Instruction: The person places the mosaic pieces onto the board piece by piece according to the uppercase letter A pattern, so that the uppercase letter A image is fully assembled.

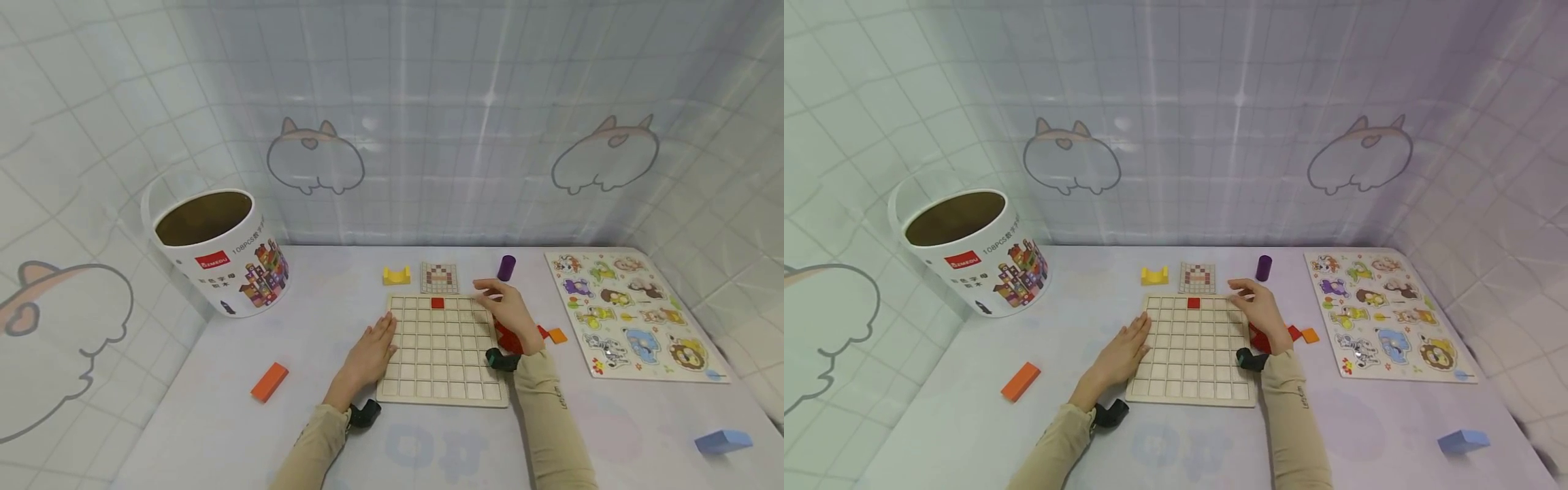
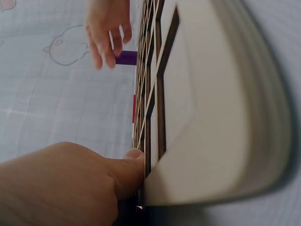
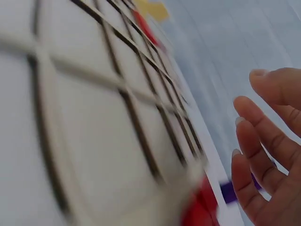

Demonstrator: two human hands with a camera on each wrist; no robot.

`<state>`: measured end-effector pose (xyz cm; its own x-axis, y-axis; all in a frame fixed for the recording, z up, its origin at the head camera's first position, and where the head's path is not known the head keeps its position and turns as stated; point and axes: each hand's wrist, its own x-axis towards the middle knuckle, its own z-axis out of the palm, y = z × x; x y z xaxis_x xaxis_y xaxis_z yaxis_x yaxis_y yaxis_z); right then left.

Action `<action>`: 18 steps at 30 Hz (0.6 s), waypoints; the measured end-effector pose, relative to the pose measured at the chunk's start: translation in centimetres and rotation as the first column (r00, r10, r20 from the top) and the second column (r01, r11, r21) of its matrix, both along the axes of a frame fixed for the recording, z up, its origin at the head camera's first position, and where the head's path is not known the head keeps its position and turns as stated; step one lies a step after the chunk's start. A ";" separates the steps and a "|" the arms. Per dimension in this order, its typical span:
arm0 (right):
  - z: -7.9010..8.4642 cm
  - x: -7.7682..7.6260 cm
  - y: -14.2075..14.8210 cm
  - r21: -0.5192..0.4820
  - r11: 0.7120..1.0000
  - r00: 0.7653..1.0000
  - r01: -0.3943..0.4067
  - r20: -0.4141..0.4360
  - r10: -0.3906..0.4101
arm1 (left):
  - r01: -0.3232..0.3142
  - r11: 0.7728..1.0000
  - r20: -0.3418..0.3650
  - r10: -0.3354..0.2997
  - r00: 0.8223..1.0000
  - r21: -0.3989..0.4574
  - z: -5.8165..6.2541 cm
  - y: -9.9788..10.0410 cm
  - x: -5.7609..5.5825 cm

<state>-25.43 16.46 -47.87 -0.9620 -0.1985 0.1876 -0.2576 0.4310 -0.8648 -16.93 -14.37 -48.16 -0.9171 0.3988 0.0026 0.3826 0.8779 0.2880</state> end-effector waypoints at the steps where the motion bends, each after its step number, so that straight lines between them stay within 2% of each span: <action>1: 0.0 0.1 0.7 -0.003 1.000 1.000 0.009 -0.001 -0.009 | -0.001 1.000 0.003 0.001 1.000 0.001 0.0 0.0 0.0; 6: -0.4 0.5 3.7 0.006 0.998 0.998 0.066 0.011 -0.067 | -0.003 1.000 -0.002 0.003 1.000 -0.001 -0.2 0.0 -0.1; 12: -1.4 1.1 5.4 0.056 0.984 0.978 0.168 0.114 -0.174 | -0.005 1.000 -0.006 0.005 1.000 0.009 -0.3 0.0 -0.1; 18: -2.2 1.1 5.5 0.046 0.985 0.974 0.169 0.146 -0.174 | -0.003 1.000 -0.010 0.003 1.000 0.006 -0.4 0.0 0.0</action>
